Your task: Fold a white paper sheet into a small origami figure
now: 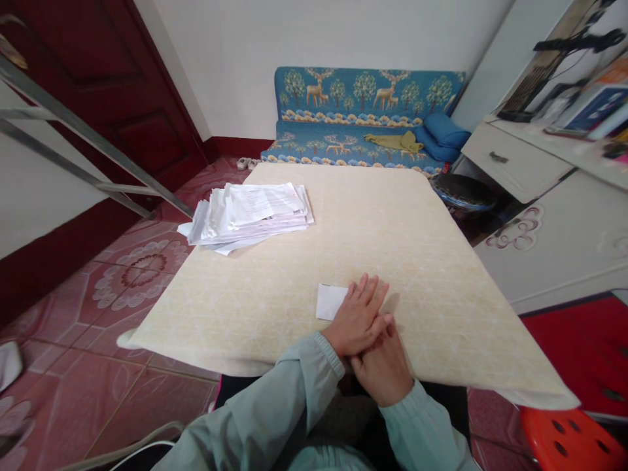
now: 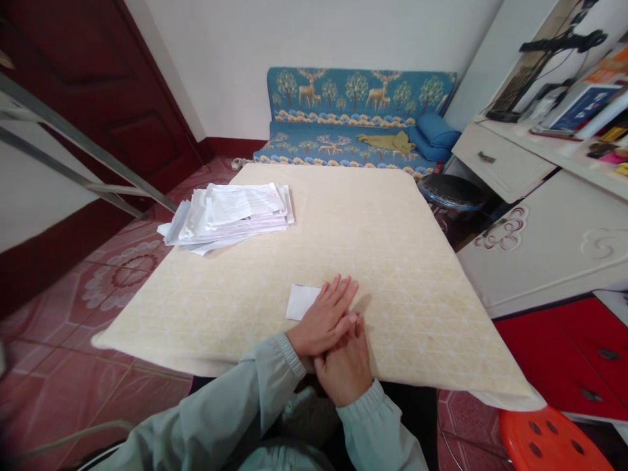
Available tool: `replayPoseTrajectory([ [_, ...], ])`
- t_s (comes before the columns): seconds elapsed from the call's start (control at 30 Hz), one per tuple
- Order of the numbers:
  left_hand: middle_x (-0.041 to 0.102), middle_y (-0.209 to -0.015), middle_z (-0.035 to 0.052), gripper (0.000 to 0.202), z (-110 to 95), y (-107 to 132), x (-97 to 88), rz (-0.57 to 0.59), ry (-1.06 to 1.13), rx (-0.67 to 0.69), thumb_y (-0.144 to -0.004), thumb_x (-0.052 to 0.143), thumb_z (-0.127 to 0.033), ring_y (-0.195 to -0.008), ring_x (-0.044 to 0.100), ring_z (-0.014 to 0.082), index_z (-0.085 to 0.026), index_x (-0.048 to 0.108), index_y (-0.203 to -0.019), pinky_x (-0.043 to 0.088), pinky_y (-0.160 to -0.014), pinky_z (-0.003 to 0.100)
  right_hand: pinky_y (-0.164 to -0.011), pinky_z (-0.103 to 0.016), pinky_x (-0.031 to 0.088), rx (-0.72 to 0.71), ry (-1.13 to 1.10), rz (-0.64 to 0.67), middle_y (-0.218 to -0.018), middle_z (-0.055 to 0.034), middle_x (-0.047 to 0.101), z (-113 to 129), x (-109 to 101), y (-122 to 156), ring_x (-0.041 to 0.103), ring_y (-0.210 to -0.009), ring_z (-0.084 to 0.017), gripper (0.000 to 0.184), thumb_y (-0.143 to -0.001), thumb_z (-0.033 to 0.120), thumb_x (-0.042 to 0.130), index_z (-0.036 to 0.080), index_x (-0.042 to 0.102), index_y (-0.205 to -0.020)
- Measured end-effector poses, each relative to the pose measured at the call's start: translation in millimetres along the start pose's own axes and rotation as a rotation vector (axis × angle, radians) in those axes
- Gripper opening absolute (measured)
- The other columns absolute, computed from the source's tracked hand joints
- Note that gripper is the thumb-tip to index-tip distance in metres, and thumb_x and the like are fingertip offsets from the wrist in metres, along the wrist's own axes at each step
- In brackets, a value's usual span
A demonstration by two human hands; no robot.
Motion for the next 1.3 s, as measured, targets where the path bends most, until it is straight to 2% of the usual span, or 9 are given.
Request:
replayPoseTrajectory([
  [0.17,0.013,-0.157,0.0112,0.066,5,4,-2.2,-0.019,-0.065,0.009,-0.093,0.033,-0.052,-0.144,-0.005,0.0281,-0.018,0.018,-0.148,0.013,-0.115,0.054,-0.110,-0.060,0.015,-0.010,0.027,0.013,-0.135,-0.0132,0.054,2,-3,-1,0.031,-0.135,-0.033,0.046,-0.084,0.028,0.048,0.016,0.057,-0.128],
  [0.37,0.015,-0.156,0.0146,0.074,29,18,-11.1,-0.052,-0.227,-0.020,-0.090,0.032,-0.060,-0.144,-0.003,0.0283,-0.015,0.021,-0.147,0.011,-0.115,0.054,-0.112,-0.054,0.019,0.053,0.072,0.072,-0.152,-0.0129,0.028,-1,-1,-2,0.014,-0.143,-0.028,0.064,-0.086,0.028,0.044,0.010,0.029,-0.146],
  [0.6,0.012,-0.156,0.0126,0.079,53,52,-34.4,0.008,-0.438,0.017,-0.087,0.030,-0.065,-0.144,0.002,0.0300,-0.017,0.018,-0.148,0.012,-0.114,0.053,-0.111,-0.054,0.018,0.048,0.081,0.077,-0.154,-0.0135,0.020,-1,-3,-3,0.013,-0.143,-0.026,0.066,-0.089,0.031,0.040,0.009,0.021,-0.148],
  [0.77,0.020,-0.155,0.0089,0.064,55,89,-48.5,0.007,-0.518,-0.031,-0.094,0.031,-0.050,-0.144,0.014,0.0255,-0.019,0.018,-0.148,0.012,-0.115,0.051,-0.110,-0.057,0.017,0.075,0.065,0.085,-0.154,-0.0141,0.021,0,-7,-3,0.014,-0.143,-0.027,0.062,-0.092,0.033,0.037,0.009,0.022,-0.147],
  [0.87,0.020,-0.155,0.0074,0.061,54,101,-49.5,-0.014,-0.538,-0.060,-0.095,0.035,-0.043,-0.144,0.015,0.0246,-0.020,0.018,-0.148,0.012,-0.115,0.051,-0.109,-0.061,0.013,0.126,0.024,0.030,-0.153,-0.0182,0.020,20,-11,-12,0.012,-0.143,-0.032,0.068,-0.092,0.044,0.036,0.005,0.022,-0.147],
  [1.0,0.024,-0.154,0.0083,0.063,57,102,-44.4,-0.020,-0.541,-0.076,-0.092,0.041,-0.034,-0.143,0.018,0.0261,-0.020,0.018,-0.148,0.013,-0.114,0.052,-0.113,-0.053,0.014,-0.044,-0.121,0.076,-0.156,-0.0136,0.011,74,3,-39,0.006,-0.144,-0.028,0.079,-0.089,0.053,0.037,0.008,0.014,-0.149],
  [1.07,0.025,-0.153,0.0096,0.064,59,101,-43.6,-0.025,-0.532,-0.078,-0.090,0.044,-0.032,-0.142,0.020,0.0264,-0.021,0.020,-0.148,0.012,-0.114,0.051,-0.113,-0.052,0.016,-0.037,-0.154,0.100,-0.156,-0.0147,0.009,81,12,-51,0.005,-0.144,-0.028,0.081,-0.088,0.055,0.037,0.007,0.014,-0.149],
  [1.17,0.025,-0.154,0.0090,0.065,58,101,-45.2,-0.017,-0.504,-0.080,-0.089,0.045,-0.032,-0.142,0.020,0.0256,-0.021,0.020,-0.148,0.012,-0.115,0.050,-0.113,-0.049,0.017,0.010,-0.135,0.125,-0.155,-0.0168,0.010,64,20,-57,0.006,-0.144,-0.027,0.084,-0.088,0.059,0.037,0.004,0.016,-0.148],
  [1.3,0.022,-0.155,0.0066,0.061,55,101,-50.3,-0.022,-0.493,-0.083,-0.092,0.040,-0.035,-0.143,0.018,0.0248,-0.021,0.021,-0.148,0.012,-0.115,0.049,-0.113,-0.051,0.016,0.062,-0.043,0.145,-0.155,-0.0166,0.014,17,16,-41,0.010,-0.144,-0.027,0.085,-0.087,0.064,0.035,0.005,0.022,-0.147],
])
Point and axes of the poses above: each hand's wrist, its own y-axis away from the middle knuckle, its own x-axis out of the palm, z = x × y, the point moved 7 cm from there along -y, towards the middle knuckle
